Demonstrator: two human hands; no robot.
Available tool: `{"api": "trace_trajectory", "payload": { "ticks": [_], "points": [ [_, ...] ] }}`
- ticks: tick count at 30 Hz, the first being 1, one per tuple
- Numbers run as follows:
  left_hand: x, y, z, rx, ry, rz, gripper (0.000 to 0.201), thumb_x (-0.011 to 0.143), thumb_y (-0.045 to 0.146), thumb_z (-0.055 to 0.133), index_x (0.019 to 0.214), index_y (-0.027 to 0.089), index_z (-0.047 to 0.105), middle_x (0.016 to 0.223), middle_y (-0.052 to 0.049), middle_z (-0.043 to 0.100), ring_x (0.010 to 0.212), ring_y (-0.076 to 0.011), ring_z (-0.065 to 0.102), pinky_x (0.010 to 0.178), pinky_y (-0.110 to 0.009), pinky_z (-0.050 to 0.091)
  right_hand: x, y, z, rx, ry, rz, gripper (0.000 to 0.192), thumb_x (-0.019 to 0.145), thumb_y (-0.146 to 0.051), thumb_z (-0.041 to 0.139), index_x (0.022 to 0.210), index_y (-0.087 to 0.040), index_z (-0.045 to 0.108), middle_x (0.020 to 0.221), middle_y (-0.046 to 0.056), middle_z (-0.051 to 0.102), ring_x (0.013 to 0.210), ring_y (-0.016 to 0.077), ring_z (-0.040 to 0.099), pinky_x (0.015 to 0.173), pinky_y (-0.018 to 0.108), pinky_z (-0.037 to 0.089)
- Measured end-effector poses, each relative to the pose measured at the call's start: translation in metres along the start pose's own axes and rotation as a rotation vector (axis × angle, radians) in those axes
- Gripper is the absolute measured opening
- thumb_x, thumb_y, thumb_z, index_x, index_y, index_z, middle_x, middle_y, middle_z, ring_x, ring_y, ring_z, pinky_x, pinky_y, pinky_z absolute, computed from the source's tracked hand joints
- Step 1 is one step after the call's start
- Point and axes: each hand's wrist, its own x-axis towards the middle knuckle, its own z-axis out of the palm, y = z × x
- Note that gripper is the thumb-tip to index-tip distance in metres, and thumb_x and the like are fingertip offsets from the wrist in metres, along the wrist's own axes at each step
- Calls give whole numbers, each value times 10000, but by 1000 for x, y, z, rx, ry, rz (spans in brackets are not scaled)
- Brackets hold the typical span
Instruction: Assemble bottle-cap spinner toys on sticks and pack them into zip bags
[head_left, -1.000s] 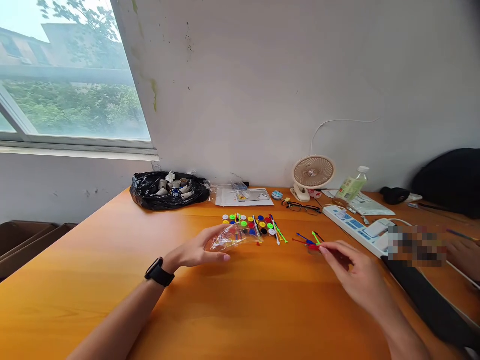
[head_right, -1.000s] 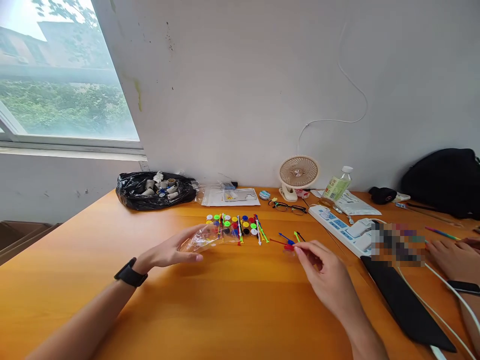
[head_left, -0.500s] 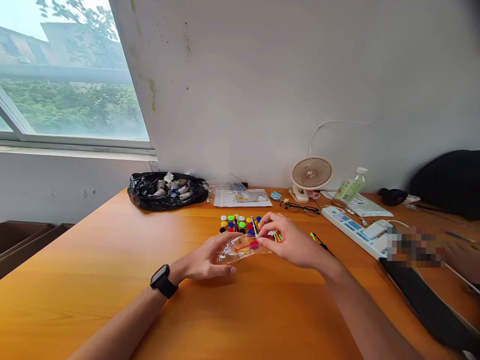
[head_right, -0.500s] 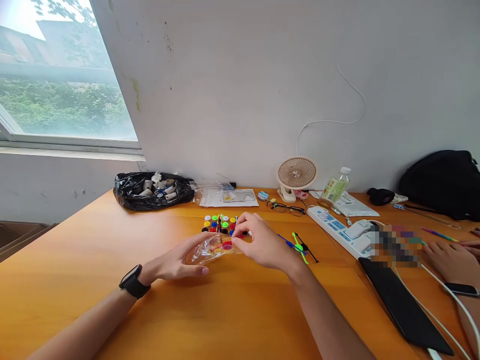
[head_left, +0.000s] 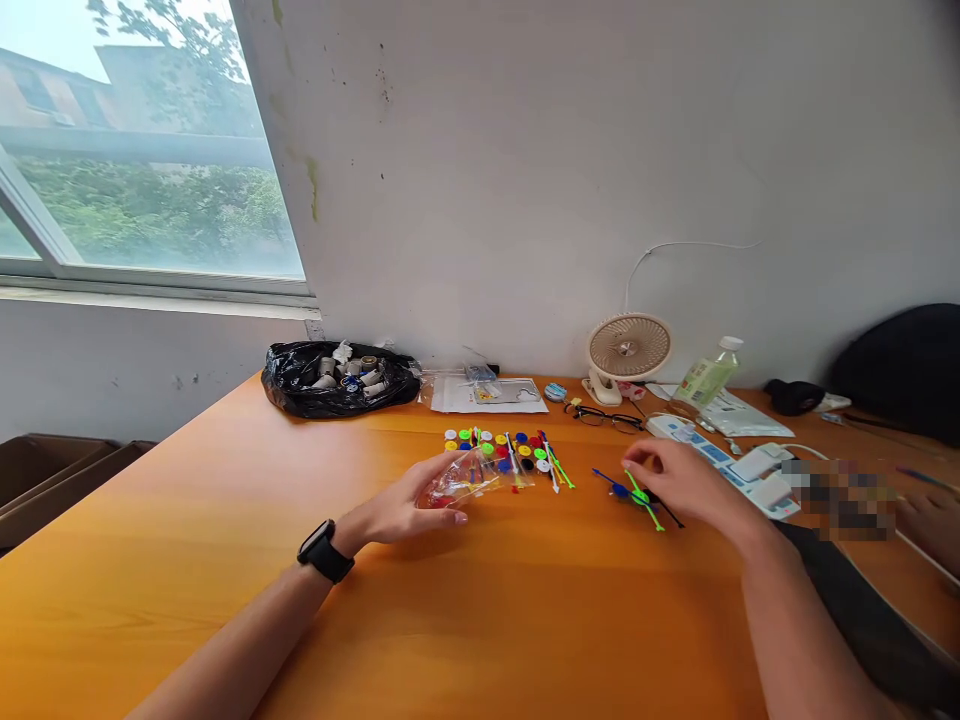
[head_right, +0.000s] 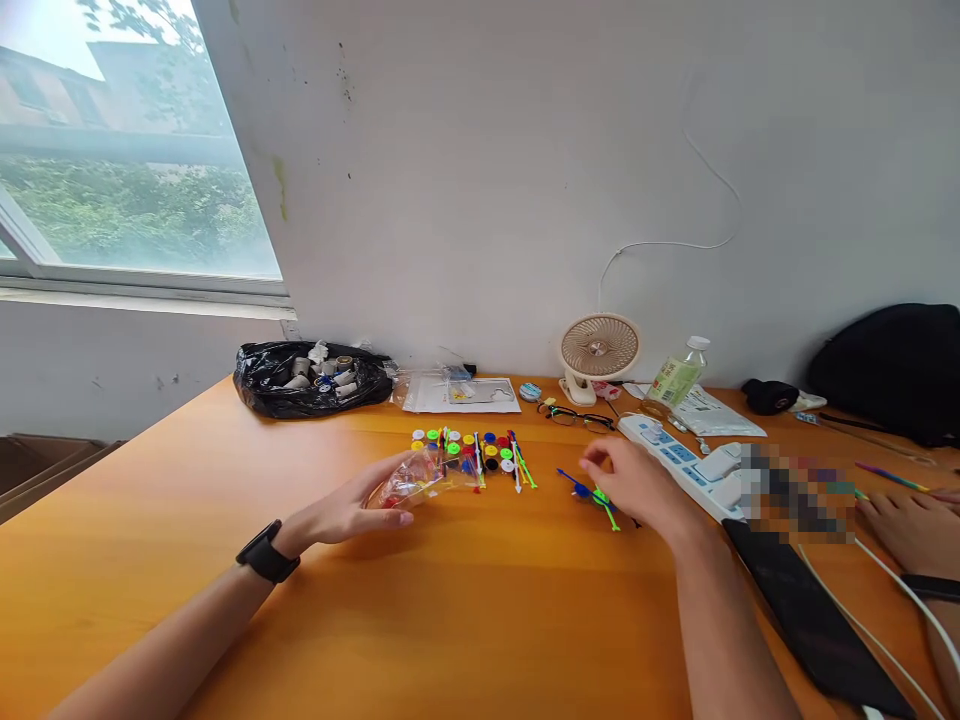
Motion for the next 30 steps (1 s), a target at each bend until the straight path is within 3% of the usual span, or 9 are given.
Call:
{"api": "trace_trajectory", "payload": {
  "ticks": [2, 4, 9, 15, 21, 24, 27, 30],
  "points": [
    [-1, -2, 1, 41, -21, -37, 822, 880, 477, 767, 1592, 298, 399, 1662, -98, 389, 1519, -369, 367, 1261, -550, 292, -3, 30, 8, -89, -123, 88, 255, 833, -437, 656, 800, -206, 758, 827, 88, 774, 704, 241, 693, 592, 313, 443],
    [-1, -4, 2, 90, -39, -72, 852, 872, 503, 764, 1600, 281, 383, 1666, -118, 373, 1510, -384, 374, 1240, -554, 329, -8, 44, 16, -153, -102, 108, 237, 809, -434, 675, 788, -210, 747, 821, 81, 770, 713, 243, 697, 585, 307, 415],
    [1, -8, 1, 228, -36, -50, 821, 882, 507, 745, 1590, 270, 403, 1645, -137, 401, 1490, -396, 398, 1221, -562, 347, -17, 39, 24, -251, 13, 99, 175, 831, -333, 634, 886, -214, 751, 925, 96, 766, 830, 269, 699, 639, 320, 413],
    [1, -10, 2, 282, -38, -21, 828, 893, 532, 726, 1599, 262, 387, 1640, -144, 407, 1479, -392, 414, 1212, -558, 358, -20, 32, 24, -148, -38, 44, 173, 884, -323, 553, 849, -220, 688, 822, 68, 729, 715, 231, 639, 617, 320, 390],
    [0, -12, 6, 402, 4, 60, 814, 888, 458, 716, 1604, 301, 363, 1640, -104, 417, 1492, -385, 398, 1220, -568, 347, -32, -16, 17, 302, -122, -108, 296, 947, -489, 554, 878, -212, 631, 865, 47, 663, 806, 209, 612, 707, 306, 473],
    [1, -9, 13, 481, 7, 104, 835, 857, 425, 726, 1599, 289, 366, 1586, -119, 474, 1431, -375, 468, 1192, -551, 386, -37, -52, 11, 470, -312, -134, 304, 974, -514, 547, 935, -217, 597, 859, 19, 628, 745, 176, 615, 700, 295, 495],
    [3, -6, 21, 512, 22, 125, 854, 828, 413, 738, 1591, 279, 378, 1542, -136, 510, 1380, -380, 505, 1157, -550, 417, -36, -82, 9, 489, -457, -129, 256, 973, -473, 560, 941, -221, 586, 763, -12, 610, 656, 160, 623, 670, 291, 497],
    [3, -8, 27, 486, 66, 128, 845, 829, 397, 737, 1586, 269, 384, 1545, -135, 507, 1385, -378, 497, 1160, -541, 416, -29, -107, 12, 424, -464, -123, 183, 938, -394, 582, 890, -217, 584, 797, -5, 643, 596, 146, 625, 589, 271, 475]
  ]
}}
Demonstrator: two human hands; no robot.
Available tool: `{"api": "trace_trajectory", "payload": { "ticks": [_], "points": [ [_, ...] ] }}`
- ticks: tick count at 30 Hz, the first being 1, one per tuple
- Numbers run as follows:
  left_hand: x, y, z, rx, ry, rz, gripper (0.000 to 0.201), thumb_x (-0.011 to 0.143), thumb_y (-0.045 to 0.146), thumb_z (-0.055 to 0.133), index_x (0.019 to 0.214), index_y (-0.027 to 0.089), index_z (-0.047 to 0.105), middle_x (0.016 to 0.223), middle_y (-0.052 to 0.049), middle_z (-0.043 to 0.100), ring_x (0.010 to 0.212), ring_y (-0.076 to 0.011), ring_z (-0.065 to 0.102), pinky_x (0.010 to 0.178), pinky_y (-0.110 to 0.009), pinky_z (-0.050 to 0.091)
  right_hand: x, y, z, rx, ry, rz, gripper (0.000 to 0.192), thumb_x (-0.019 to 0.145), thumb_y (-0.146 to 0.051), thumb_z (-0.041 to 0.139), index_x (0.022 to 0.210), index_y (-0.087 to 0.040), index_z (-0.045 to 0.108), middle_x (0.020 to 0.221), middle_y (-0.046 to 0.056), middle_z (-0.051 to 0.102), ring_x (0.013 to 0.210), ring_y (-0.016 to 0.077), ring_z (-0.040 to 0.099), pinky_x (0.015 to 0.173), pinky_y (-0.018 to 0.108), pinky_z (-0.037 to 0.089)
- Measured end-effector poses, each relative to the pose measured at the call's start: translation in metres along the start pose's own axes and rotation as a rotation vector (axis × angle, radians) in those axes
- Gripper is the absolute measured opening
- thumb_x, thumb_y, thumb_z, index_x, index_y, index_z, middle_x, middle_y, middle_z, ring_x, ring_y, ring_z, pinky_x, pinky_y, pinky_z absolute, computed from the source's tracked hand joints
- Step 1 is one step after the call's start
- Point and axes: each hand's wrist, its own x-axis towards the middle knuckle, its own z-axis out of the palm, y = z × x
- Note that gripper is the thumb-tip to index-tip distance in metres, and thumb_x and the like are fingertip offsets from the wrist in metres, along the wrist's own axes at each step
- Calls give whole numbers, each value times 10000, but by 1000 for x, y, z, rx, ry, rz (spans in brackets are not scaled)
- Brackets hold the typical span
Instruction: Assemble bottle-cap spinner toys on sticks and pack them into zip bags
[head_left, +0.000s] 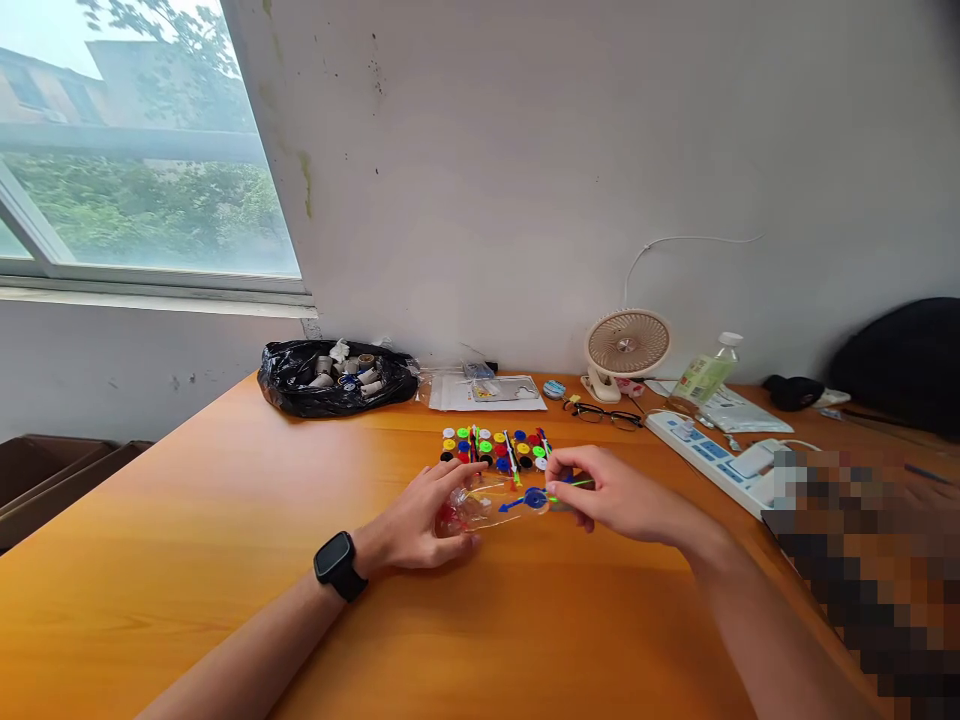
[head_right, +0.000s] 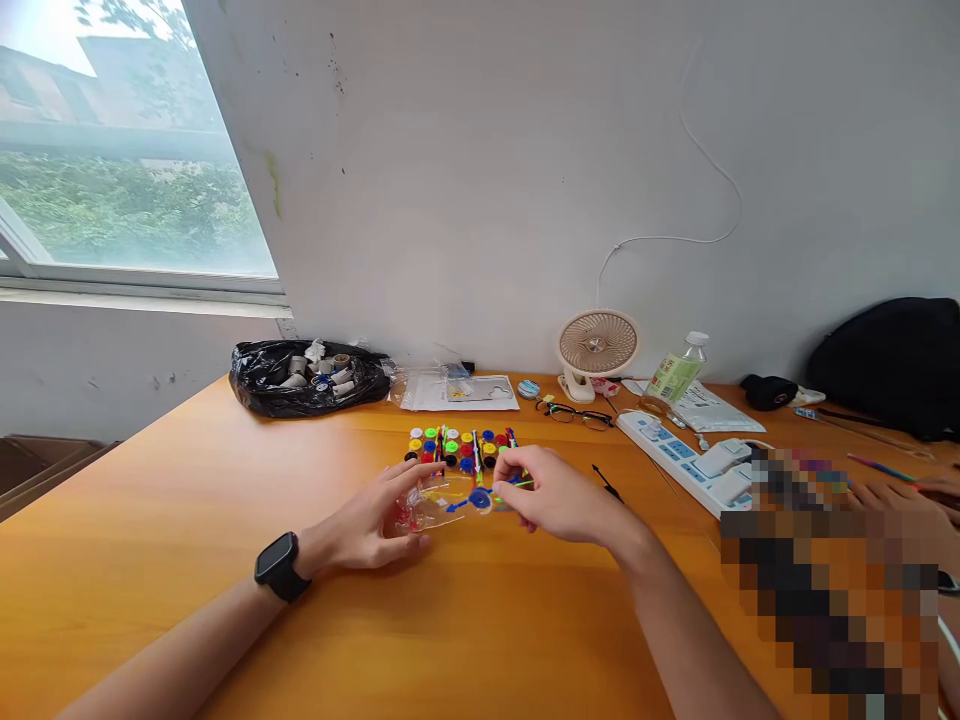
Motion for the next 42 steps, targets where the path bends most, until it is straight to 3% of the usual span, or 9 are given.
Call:
{"api": "trace_trajectory", "payload": {
  "ticks": [4, 11, 15, 20, 29, 34, 38, 40, 42],
  "points": [
    [-1, -8, 7, -91, 53, -10, 800, 871, 439, 729, 1579, 267, 400, 1573, -128, 486, 1421, -369, 473, 1189, -533, 395, 17, -27, 14, -121, 11, -27, 153, 911, -344, 586, 844, -208, 609, 755, 5, 661, 596, 155, 639, 533, 249, 430],
    [0, -8, 9, -327, 105, -46, 740, 890, 361, 743, 1562, 287, 442, 1574, -126, 491, 1400, -359, 511, 1159, -520, 442, 41, -54, 32, -274, 225, -229, 139, 877, -272, 604, 773, -202, 664, 796, 40, 721, 699, 172, 659, 604, 259, 449],
    [2, -5, 7, -476, 125, -86, 699, 899, 332, 729, 1542, 276, 461, 1566, -127, 494, 1408, -355, 498, 1100, -488, 506, 42, -53, 25, -271, 315, -248, 126, 871, -279, 618, 802, -204, 692, 803, 47, 736, 679, 178, 666, 579, 266, 451],
    [2, -11, 11, -519, 139, -70, 710, 876, 283, 739, 1534, 283, 471, 1561, -117, 504, 1409, -356, 502, 1161, -517, 448, 37, -47, 14, -227, 375, -218, 152, 854, -291, 639, 761, -199, 717, 751, 49, 736, 633, 184, 668, 537, 272, 443],
    [3, -14, 14, -481, 144, -26, 793, 793, 138, 684, 1542, 244, 448, 1574, -116, 483, 1428, -354, 477, 1202, -528, 388, 47, -54, 43, -108, 178, -275, 120, 854, -294, 681, 881, -207, 760, 820, 29, 730, 715, 166, 653, 612, 268, 474],
    [3, -18, 16, -531, 129, -82, 797, 797, 137, 656, 1554, 247, 432, 1573, -111, 492, 1394, -343, 516, 1177, -507, 422, 51, -48, 39, 66, 194, -307, 226, 823, -280, 737, 1035, -203, 712, 842, 5, 686, 711, 141, 601, 615, 250, 476],
    [3, -15, 15, -558, 121, -94, 765, 813, 158, 670, 1539, 263, 452, 1492, -107, 566, 1342, -332, 561, 1171, -523, 425, 51, -42, 36, 124, 149, -350, 176, 848, -280, 723, 1002, -196, 698, 869, 12, 680, 752, 150, 620, 649, 261, 502],
    [3, -11, 12, -545, 159, -103, 725, 830, 194, 700, 1516, 274, 482, 1483, -108, 564, 1355, -342, 544, 1181, -541, 409, 49, -40, 34, 163, 192, -373, 143, 862, -283, 719, 973, -197, 690, 920, 28, 692, 807, 169, 651, 700, 281, 534],
    [3, -7, 8, -543, 249, -115, 715, 856, 266, 742, 1518, 284, 474, 1499, -117, 533, 1396, -353, 501, 1202, -549, 379, 47, -37, 29, 266, 321, -423, 130, 880, -298, 717, 956, -200, 680, 969, 44, 694, 866, 185, 670, 776, 310, 562]
  ]
}}
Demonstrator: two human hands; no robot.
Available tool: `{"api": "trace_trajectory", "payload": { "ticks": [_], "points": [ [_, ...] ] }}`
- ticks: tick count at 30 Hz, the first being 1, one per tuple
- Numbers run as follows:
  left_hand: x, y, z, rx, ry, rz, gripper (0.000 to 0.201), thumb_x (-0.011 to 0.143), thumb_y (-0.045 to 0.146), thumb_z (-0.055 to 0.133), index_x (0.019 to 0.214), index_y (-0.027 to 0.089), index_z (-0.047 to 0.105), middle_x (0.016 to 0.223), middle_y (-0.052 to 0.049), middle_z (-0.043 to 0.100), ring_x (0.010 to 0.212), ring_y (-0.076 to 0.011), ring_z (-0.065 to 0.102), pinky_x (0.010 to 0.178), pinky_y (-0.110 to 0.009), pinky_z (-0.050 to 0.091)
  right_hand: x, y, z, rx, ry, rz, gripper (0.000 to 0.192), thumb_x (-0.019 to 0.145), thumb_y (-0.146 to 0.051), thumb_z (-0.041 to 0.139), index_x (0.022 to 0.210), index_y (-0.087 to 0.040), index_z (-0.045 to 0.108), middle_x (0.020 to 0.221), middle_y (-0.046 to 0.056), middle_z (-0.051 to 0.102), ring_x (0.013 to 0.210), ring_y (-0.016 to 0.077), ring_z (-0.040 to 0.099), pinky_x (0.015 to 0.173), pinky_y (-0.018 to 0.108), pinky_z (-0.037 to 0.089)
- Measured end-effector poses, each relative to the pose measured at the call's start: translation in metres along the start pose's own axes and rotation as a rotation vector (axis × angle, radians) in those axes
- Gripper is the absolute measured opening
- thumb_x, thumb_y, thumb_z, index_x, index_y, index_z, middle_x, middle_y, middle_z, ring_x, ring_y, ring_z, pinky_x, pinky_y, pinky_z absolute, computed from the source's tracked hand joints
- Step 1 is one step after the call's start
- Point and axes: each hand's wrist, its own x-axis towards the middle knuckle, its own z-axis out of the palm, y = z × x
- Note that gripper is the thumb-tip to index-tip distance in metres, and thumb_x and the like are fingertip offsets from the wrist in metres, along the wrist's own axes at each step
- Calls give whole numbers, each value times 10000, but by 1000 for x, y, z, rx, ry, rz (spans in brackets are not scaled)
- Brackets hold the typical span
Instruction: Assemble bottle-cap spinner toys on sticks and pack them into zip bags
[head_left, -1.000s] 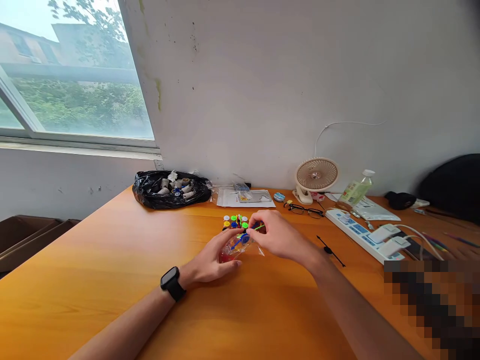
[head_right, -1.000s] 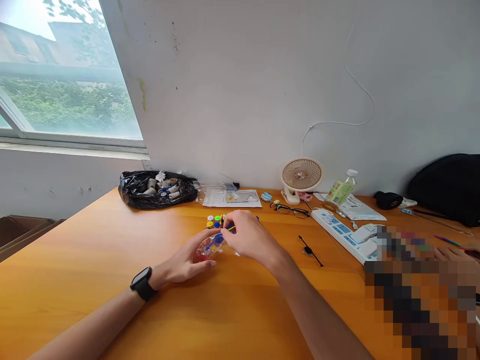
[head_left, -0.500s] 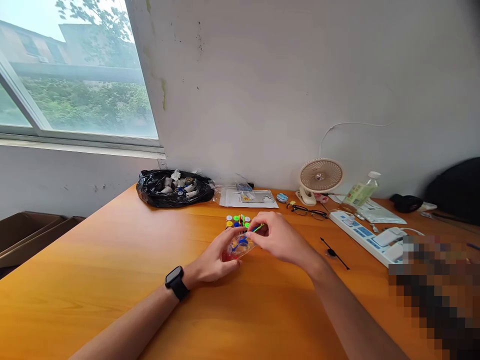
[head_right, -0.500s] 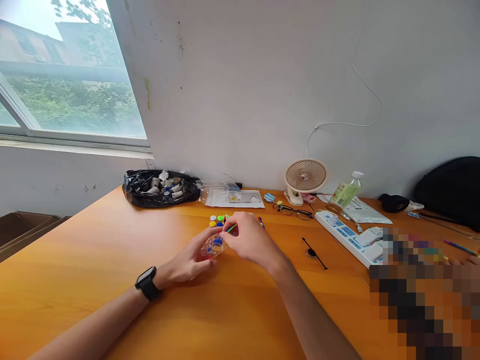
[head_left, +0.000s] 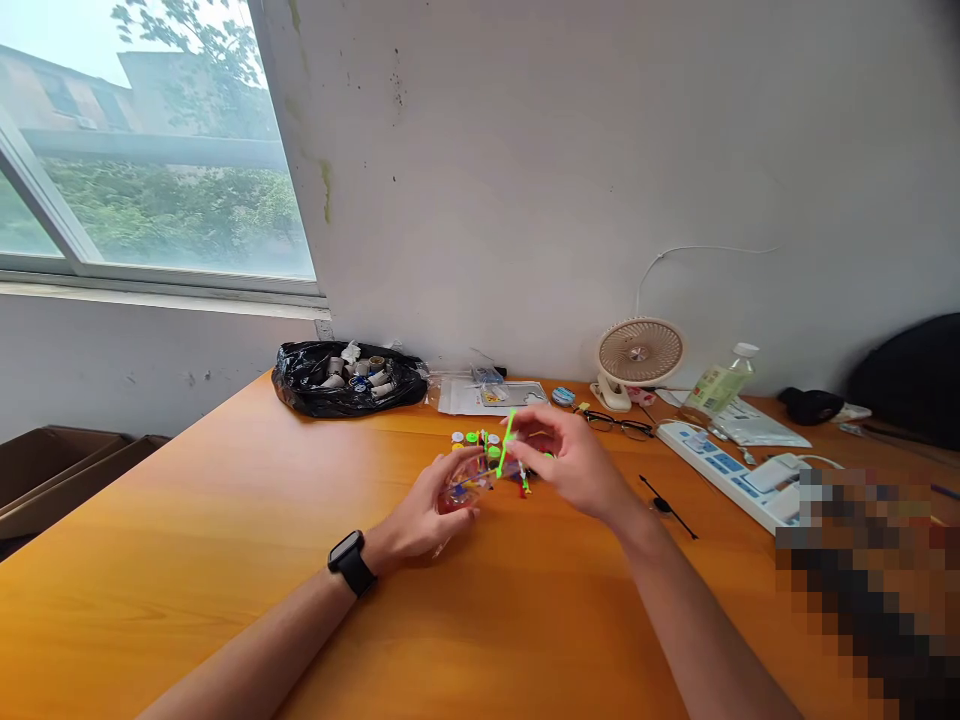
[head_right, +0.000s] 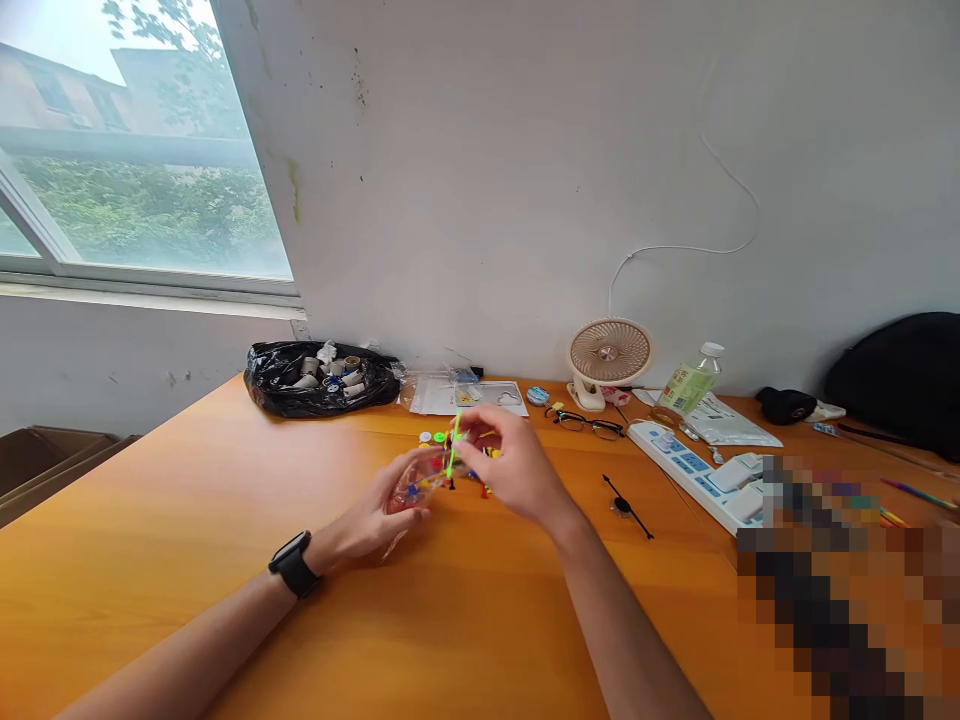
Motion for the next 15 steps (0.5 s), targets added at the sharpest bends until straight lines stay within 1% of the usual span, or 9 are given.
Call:
{"api": "trace_trajectory", "payload": {
  "ticks": [1, 3, 5, 6, 8, 10, 13, 15],
  "points": [
    [0, 2, 0, -19, 51, 1, 754, 867, 303, 757, 1547, 296, 429, 1507, -123, 512, 1418, -353, 478, 1208, -549, 368, 0, 1, -4, 52, 95, -32, 132, 887, -308, 720, 953, -202, 678, 982, 48, 693, 895, 192, 675, 818, 323, 569],
    [0, 3, 2, -101, 115, -16, 896, 877, 349, 770, 1617, 331, 266, 1506, -129, 475, 1437, -343, 460, 1197, -539, 384, -2, 4, -12, 145, 279, -80, 150, 891, -328, 732, 961, -206, 682, 993, 52, 692, 944, 200, 675, 889, 340, 566],
    [0, 0, 7, -188, 104, -68, 1011, 867, 347, 782, 1644, 355, 134, 1459, -131, 475, 1398, -329, 503, 1149, -524, 444, -3, 8, -18, 198, 400, -88, 166, 886, -338, 744, 970, -206, 687, 990, 51, 690, 960, 201, 668, 914, 343, 559],
    [0, -2, 10, -216, 87, -97, 1034, 856, 337, 791, 1644, 358, 121, 1424, -128, 486, 1365, -322, 533, 1122, -515, 473, -4, 11, -20, 209, 425, -80, 168, 885, -339, 745, 969, -205, 688, 982, 49, 688, 951, 199, 664, 910, 341, 558],
    [1, -6, 17, -222, 99, -136, 1012, 834, 322, 810, 1630, 347, 186, 1350, -114, 513, 1301, -306, 581, 1085, -500, 509, -6, 15, -22, 200, 416, -61, 158, 890, -340, 734, 952, -203, 687, 963, 47, 686, 924, 196, 657, 882, 336, 557],
    [3, -7, 21, -199, 154, -136, 939, 818, 331, 829, 1594, 320, 300, 1302, -102, 537, 1265, -293, 601, 1074, -485, 523, -7, 17, -20, 152, 376, -53, 147, 897, -343, 714, 917, -202, 679, 954, 50, 684, 919, 201, 650, 858, 332, 556],
    [5, -4, 22, -162, 227, -106, 744, 803, 380, 853, 1449, 262, 503, 1274, -99, 584, 1239, -286, 604, 1055, -473, 540, -5, 12, -16, 73, 309, -91, 142, 901, -342, 691, 882, -203, 666, 972, 58, 670, 948, 215, 644, 856, 332, 559],
    [7, 0, 20, -94, 267, -84, 643, 782, 410, 876, 1331, 243, 586, 1255, -92, 628, 1192, -282, 617, 1049, -494, 538, -2, 5, -13, 20, 262, -129, 136, 912, -337, 674, 877, -206, 666, 1003, 66, 661, 978, 221, 644, 871, 334, 562]
  ]
}}
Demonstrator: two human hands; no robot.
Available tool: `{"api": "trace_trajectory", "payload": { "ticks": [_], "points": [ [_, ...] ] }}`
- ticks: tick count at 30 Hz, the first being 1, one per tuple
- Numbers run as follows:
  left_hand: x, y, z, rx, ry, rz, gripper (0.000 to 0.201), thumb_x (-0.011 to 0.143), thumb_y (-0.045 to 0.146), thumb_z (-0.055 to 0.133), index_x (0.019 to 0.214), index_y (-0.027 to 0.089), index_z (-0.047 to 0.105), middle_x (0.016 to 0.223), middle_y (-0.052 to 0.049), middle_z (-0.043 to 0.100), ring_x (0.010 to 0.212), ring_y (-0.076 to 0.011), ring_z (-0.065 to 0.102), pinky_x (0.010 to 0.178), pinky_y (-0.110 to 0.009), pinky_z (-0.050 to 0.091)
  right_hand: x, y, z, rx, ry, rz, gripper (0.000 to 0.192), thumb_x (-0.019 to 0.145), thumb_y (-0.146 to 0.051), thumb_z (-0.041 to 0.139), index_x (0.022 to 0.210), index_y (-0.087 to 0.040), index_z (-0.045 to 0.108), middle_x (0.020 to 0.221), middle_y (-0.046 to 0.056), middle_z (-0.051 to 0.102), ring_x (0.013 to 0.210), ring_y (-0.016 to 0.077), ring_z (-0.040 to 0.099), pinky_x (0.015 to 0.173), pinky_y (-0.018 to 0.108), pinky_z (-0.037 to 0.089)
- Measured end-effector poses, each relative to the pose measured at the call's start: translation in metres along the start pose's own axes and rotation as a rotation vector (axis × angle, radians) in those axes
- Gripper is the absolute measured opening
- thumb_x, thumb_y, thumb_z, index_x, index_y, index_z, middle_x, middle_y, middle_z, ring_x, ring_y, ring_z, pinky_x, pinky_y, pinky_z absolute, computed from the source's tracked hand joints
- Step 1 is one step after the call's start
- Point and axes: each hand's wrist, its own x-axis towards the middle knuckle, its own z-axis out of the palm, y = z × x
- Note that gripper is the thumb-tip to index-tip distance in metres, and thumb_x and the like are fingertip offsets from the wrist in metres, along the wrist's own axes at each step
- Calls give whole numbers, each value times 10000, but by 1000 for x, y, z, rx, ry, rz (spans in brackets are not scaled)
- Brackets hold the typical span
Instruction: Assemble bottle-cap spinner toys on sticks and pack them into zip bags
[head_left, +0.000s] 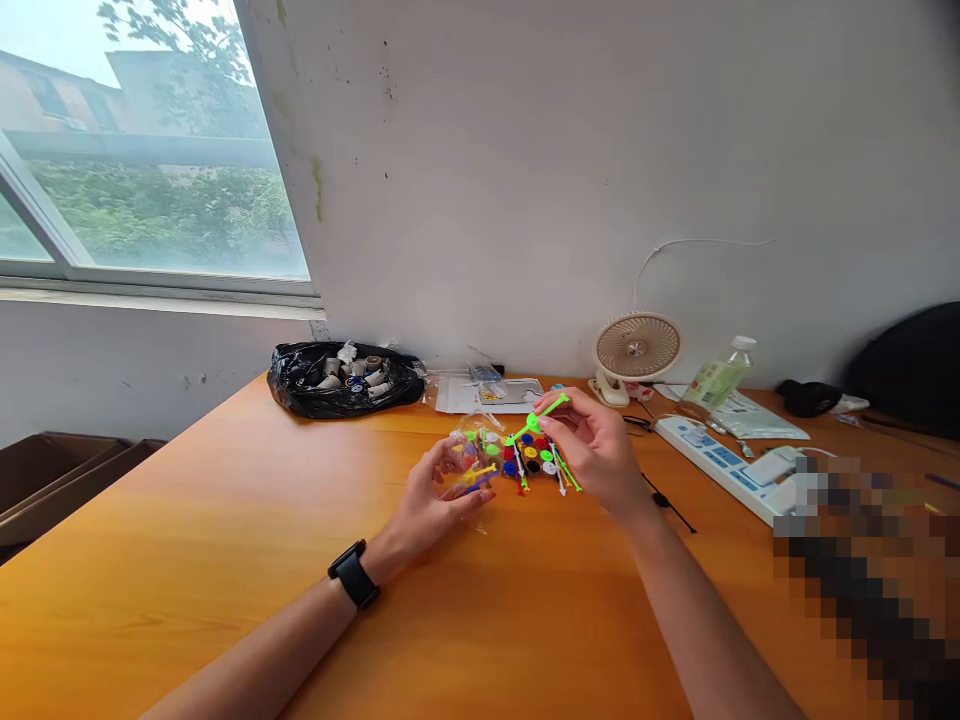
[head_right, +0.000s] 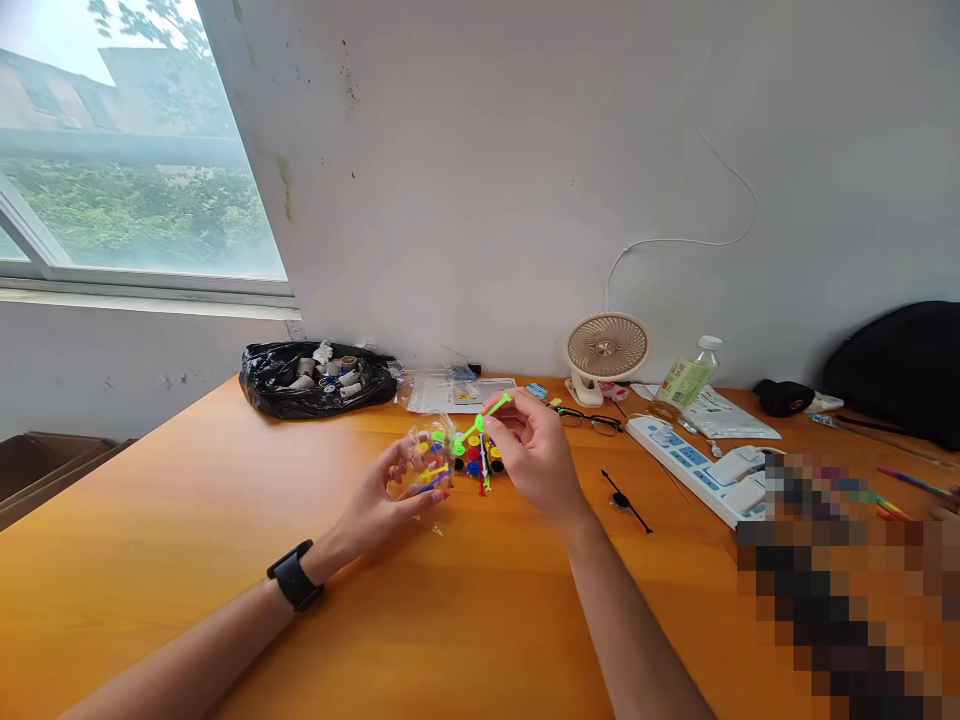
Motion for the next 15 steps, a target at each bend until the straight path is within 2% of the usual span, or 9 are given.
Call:
{"api": "trace_trajectory", "payload": {
  "ticks": [4, 7, 10, 15],
  "points": [
    [0, 5, -2, 115, 33, 61, 552, 748, 443, 907, 1181, 226, 644, 1166, -74, 699, 1033, -258, 670, 993, -488, 551, 9, -18, 10, -105, -78, -108, 120, 945, -302, 624, 900, -211, 688, 1095, 80, 655, 1047, 226, 641, 908, 338, 556],
    [-2, 5, 1, 41, -15, 67, 526, 756, 444, 903, 1131, 211, 615, 1099, -66, 714, 959, -228, 689, 909, -420, 584, 14, -28, 17, -171, -160, -164, 117, 948, -258, 601, 924, -216, 708, 1144, 74, 648, 1079, 221, 635, 965, 356, 528],
    [-3, 4, 4, 19, 1, 98, 533, 735, 439, 918, 1095, 213, 596, 1075, -56, 713, 961, -219, 689, 905, -396, 582, 15, -32, 23, -273, -273, -139, 128, 938, -245, 608, 884, -217, 721, 1200, 70, 628, 1134, 232, 614, 1024, 391, 491],
    [-2, 4, 4, 15, 44, 97, 700, 729, 419, 927, 1292, 250, 546, 1077, -49, 731, 1039, -254, 700, 971, -441, 555, 11, -31, 33, -345, -466, -58, 206, 980, -312, 595, 859, -233, 741, 1298, 71, 584, 1279, 257, 538, 1017, 401, 501]
  ]
}}
